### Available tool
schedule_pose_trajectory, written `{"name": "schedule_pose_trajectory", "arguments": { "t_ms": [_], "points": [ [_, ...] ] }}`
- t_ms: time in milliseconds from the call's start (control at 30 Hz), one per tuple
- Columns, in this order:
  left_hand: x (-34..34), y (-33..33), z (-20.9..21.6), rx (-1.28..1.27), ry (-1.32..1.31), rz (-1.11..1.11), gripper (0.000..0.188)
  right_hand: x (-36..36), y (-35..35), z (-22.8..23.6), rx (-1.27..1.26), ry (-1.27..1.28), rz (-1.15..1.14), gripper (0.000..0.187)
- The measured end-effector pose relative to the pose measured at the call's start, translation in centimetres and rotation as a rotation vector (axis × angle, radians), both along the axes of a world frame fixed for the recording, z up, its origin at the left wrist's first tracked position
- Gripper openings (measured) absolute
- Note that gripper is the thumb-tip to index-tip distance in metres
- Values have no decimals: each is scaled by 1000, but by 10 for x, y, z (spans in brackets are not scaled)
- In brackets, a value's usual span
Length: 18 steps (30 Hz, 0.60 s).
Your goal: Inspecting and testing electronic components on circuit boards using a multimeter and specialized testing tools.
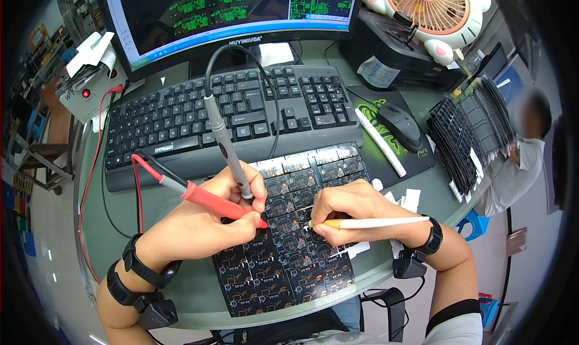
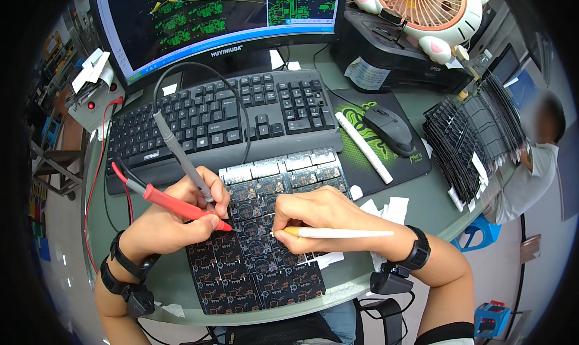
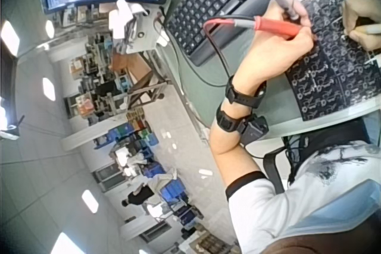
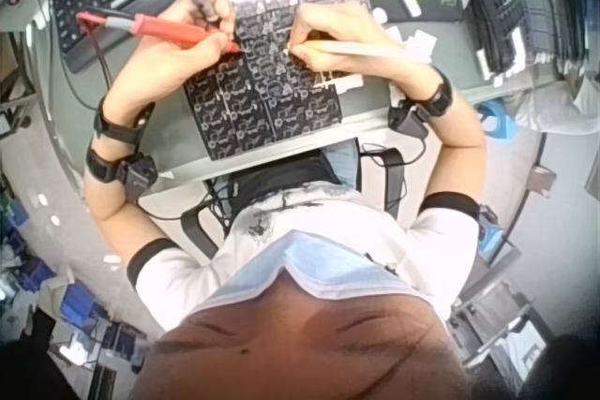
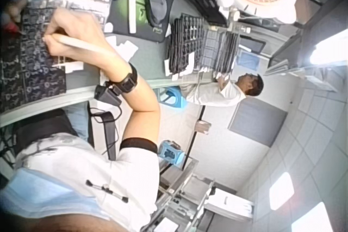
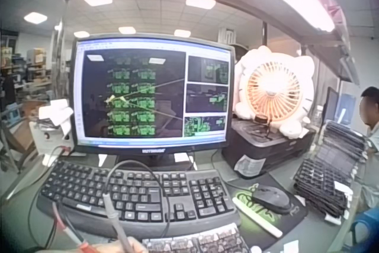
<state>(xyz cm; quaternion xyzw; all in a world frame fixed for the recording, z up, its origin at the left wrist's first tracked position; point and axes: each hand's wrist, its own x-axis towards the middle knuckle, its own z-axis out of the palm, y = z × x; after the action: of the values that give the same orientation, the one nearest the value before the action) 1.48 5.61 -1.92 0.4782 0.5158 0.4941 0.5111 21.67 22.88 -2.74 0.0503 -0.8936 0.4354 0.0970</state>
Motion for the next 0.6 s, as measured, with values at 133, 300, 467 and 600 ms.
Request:
{"name": "schedule_pose_trajectory", "arguments": {
  "t_ms": [133,300,467,600],
  "points": [
    [0,0,1,0,-7,4,28,0,1,-1,-24,-10,8,14],
    [-1,0,1,-8,-1,4,28,0,0,0,-20,-21,4,14],
    [0,1,1,0,6,8,28,0,1,1,-15,-25,3,14],
    [0,0,1,-4,15,8,27,0,1,0,-21,-28,2,14]
  ]
}}
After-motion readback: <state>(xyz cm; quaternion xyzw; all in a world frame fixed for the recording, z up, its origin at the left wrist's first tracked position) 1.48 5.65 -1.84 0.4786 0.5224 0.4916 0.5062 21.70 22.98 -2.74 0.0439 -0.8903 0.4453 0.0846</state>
